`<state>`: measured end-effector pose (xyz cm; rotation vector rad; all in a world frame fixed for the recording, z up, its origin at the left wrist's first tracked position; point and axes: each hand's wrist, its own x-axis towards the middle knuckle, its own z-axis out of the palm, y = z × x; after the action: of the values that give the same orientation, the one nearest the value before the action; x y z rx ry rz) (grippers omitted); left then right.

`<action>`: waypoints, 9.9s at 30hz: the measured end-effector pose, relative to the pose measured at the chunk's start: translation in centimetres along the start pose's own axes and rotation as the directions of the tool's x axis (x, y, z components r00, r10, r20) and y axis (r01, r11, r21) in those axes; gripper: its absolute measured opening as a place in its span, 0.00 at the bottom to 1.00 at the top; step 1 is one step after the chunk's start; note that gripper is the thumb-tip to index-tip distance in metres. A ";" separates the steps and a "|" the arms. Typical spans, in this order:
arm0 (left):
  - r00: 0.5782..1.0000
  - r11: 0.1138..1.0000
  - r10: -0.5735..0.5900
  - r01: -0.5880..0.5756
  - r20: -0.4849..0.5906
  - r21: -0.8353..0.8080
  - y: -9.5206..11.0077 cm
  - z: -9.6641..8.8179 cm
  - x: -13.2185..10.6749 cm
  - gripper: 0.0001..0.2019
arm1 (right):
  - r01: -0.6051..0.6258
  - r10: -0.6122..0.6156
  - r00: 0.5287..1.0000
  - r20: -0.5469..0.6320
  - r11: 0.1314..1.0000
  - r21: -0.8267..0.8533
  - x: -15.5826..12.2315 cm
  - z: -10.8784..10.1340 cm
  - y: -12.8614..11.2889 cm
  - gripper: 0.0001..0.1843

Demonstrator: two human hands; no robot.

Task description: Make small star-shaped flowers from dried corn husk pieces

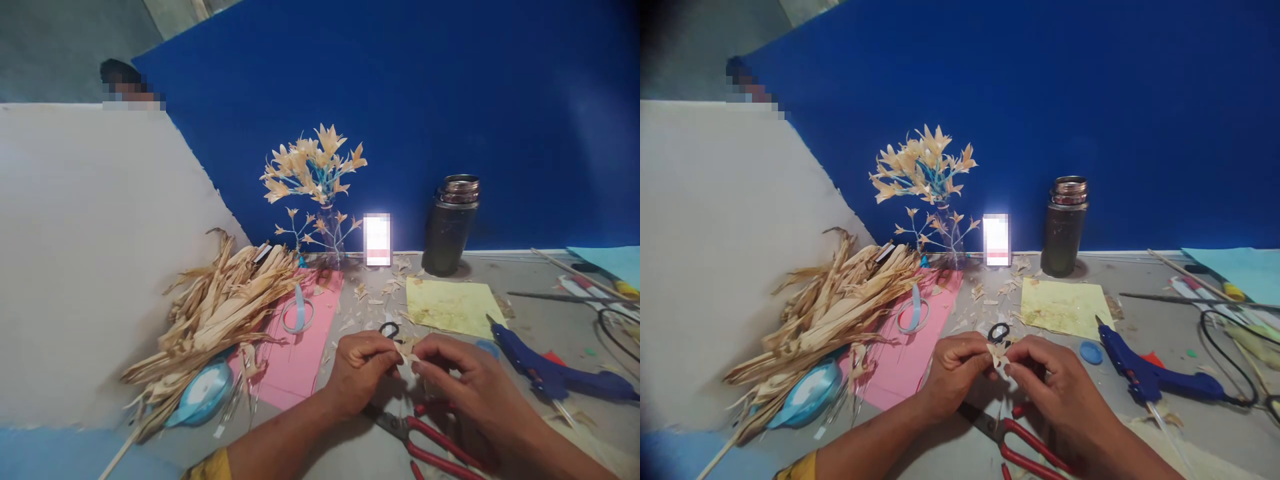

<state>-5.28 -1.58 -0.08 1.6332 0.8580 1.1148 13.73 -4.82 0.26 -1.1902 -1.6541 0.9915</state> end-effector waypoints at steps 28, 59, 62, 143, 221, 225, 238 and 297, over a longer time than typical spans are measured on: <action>0.973 0.965 0.164 -0.192 0.162 0.177 -0.5 -0.6 0.1 0.11 | -0.211 0.211 0.977 0.021 0.964 0.162 -0.3 -0.5 -2.5 0.11; 0.965 0.910 -0.235 0.261 0.118 -0.323 -0.1 -0.3 0.6 0.14 | -0.202 0.242 0.965 -0.098 0.930 0.306 0.1 -0.6 -2.0 0.12; 0.961 0.919 -0.246 0.272 0.124 -0.286 -0.2 -0.3 0.6 0.13 | -0.189 0.225 0.968 -0.109 0.944 0.270 0.0 -0.6 -1.9 0.12; 0.880 0.748 -0.438 0.469 0.181 -0.470 0.2 1.2 -0.2 0.16 | -0.387 0.282 0.917 0.283 0.800 0.458 -0.4 1.0 -0.6 0.08; 0.988 0.971 -0.091 0.060 -0.125 -0.230 0.2 -1.0 0.9 0.01 | 0.200 -0.201 0.979 0.029 0.924 -0.326 -0.3 0.2 0.8 0.11; 0.990 0.964 -0.126 0.107 -0.063 -0.242 -0.1 -0.4 0.4 0.02 | 0.431 -0.582 0.795 -0.170 0.740 -0.516 -0.8 0.0 0.0 0.02; 0.978 0.941 -0.207 0.200 0.005 -0.273 0.1 1.2 -0.4 0.05 | 0.480 -0.665 0.747 -0.008 0.546 -0.686 -1.1 0.1 0.0 0.08; 0.876 0.813 -0.469 0.477 0.109 -0.333 -0.5 0.8 -0.4 0.21 | -0.172 0.185 0.980 -0.076 0.973 0.151 -0.4 0.9 0.2 0.16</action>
<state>-4.67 -2.03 -0.74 1.0511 0.9263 0.8314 13.05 -5.24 -0.29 -1.2828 -1.3993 1.1318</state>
